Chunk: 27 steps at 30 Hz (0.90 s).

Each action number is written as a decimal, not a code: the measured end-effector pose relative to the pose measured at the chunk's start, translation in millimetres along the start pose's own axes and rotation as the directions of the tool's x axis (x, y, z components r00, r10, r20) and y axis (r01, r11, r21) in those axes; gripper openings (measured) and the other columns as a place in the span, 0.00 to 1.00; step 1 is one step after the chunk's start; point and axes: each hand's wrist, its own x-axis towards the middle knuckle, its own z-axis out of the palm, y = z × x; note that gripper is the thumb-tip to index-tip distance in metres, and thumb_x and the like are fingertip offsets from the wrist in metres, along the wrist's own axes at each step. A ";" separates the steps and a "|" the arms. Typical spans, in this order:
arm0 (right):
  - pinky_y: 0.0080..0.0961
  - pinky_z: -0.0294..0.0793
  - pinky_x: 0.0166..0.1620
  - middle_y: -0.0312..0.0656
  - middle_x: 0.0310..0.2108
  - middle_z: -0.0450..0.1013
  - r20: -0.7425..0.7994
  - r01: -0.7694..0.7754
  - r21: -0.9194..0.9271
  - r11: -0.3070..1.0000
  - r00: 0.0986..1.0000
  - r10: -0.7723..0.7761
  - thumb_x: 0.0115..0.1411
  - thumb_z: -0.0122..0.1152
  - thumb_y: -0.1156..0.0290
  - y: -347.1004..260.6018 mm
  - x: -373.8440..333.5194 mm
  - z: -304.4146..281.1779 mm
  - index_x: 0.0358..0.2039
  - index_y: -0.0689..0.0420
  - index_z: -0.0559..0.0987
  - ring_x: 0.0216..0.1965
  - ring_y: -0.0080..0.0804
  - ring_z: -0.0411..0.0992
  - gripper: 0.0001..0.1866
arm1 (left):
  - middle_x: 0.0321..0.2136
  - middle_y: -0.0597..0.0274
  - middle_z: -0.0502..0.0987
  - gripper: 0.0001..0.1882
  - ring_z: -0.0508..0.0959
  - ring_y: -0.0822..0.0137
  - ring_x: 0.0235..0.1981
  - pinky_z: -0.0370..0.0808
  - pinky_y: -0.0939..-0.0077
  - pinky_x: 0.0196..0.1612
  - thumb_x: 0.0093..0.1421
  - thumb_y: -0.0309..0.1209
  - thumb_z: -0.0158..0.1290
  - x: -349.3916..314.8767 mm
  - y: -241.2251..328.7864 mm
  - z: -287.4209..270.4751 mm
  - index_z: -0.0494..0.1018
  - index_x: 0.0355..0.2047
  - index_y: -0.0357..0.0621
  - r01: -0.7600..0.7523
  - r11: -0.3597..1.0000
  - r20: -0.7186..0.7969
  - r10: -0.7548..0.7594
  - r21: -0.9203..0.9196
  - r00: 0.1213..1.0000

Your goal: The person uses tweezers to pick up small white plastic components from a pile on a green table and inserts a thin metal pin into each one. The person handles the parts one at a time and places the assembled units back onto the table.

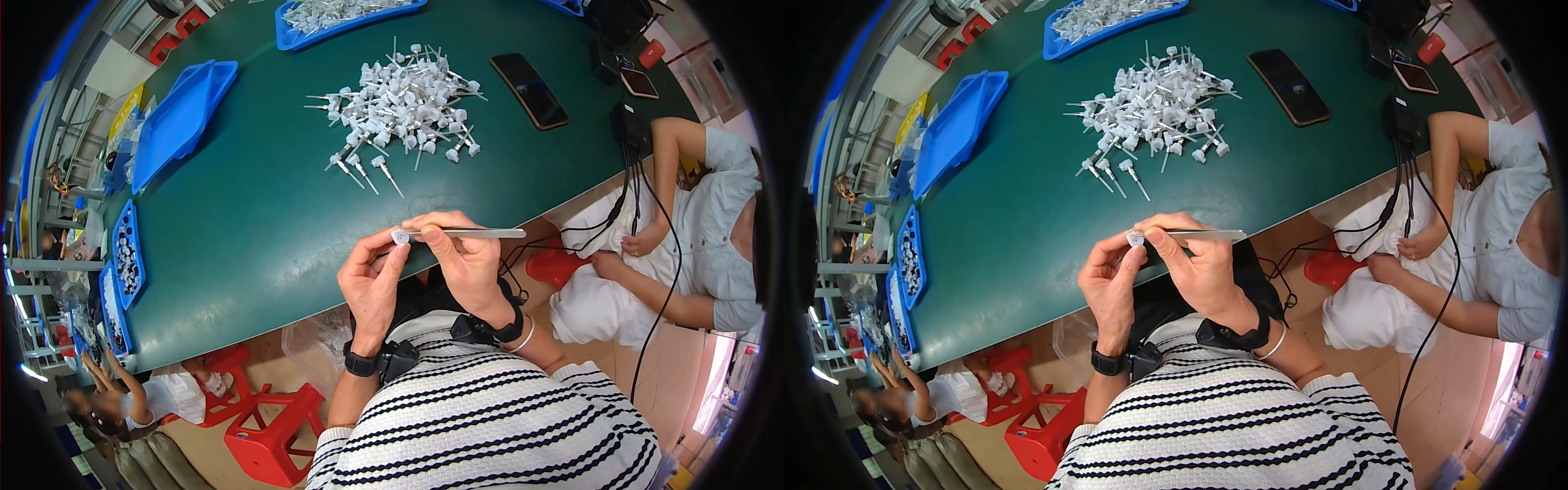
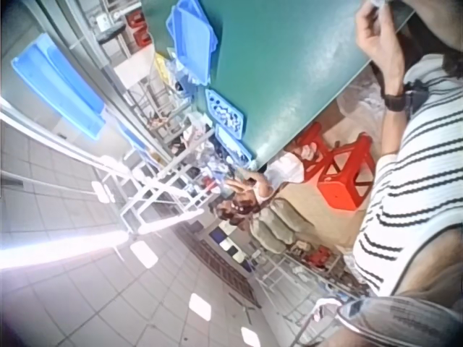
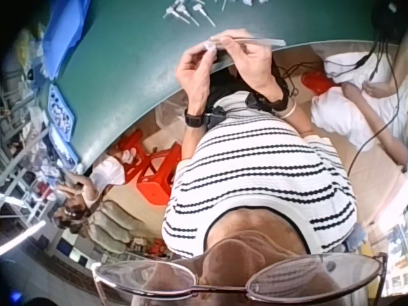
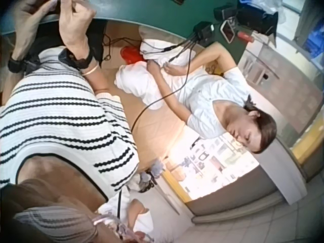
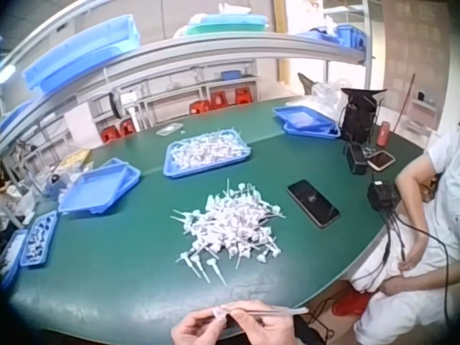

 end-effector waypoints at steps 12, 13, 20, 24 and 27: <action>0.21 0.76 0.34 0.42 0.34 0.80 -0.055 0.066 -0.085 0.994 0.996 -0.071 0.66 0.58 0.74 -1.5 2.9 4.9 0.37 0.66 0.82 0.31 0.27 0.77 0.08 | 0.45 0.54 0.79 0.11 0.79 0.70 0.43 0.79 0.78 0.47 0.60 0.19 0.60 -2.2 0.2 2.7 0.77 0.44 0.32 -0.072 0.984 -0.034 0.079 0.162 0.996; 0.21 0.76 0.34 0.42 0.34 0.80 -0.057 0.072 -0.083 0.994 0.995 -0.077 0.66 0.58 0.74 -1.3 3.1 5.2 0.37 0.66 0.82 0.31 0.27 0.77 0.08 | 0.45 0.54 0.79 0.11 0.79 0.70 0.43 0.79 0.78 0.47 0.60 0.19 0.59 -2.2 0.3 2.7 0.77 0.44 0.32 -0.073 0.984 -0.033 0.080 0.165 0.996; 0.23 0.76 0.32 0.42 0.32 0.80 -0.048 0.141 -0.140 0.980 0.988 -0.149 0.64 0.60 0.74 -0.7 5.3 3.6 0.36 0.66 0.81 0.29 0.29 0.78 0.07 | 0.44 0.55 0.79 0.12 0.80 0.71 0.42 0.78 0.81 0.46 0.60 0.18 0.59 -3.1 -0.9 0.8 0.76 0.45 0.31 -0.020 0.995 -0.026 0.023 0.094 0.999; 0.23 0.75 0.30 0.42 0.30 0.80 -0.017 0.165 -0.229 0.959 0.985 -0.173 0.64 0.61 0.74 -3.6 7.3 0.3 0.34 0.66 0.81 0.27 0.31 0.78 0.07 | 0.43 0.55 0.79 0.13 0.80 0.71 0.42 0.77 0.82 0.46 0.61 0.19 0.58 -3.3 -1.6 -1.4 0.75 0.46 0.31 0.004 0.998 -0.012 -0.004 0.060 1.000; 0.23 0.75 0.29 0.42 0.30 0.79 -0.003 0.178 -0.262 0.949 0.983 -0.185 0.63 0.61 0.73 -5.0 8.9 -1.5 0.33 0.66 0.81 0.26 0.31 0.77 0.07 | 0.42 0.55 0.80 0.13 0.80 0.72 0.42 0.77 0.81 0.46 0.61 0.19 0.58 -2.7 -0.7 -1.1 0.75 0.47 0.31 0.010 0.999 -0.010 -0.010 0.047 1.000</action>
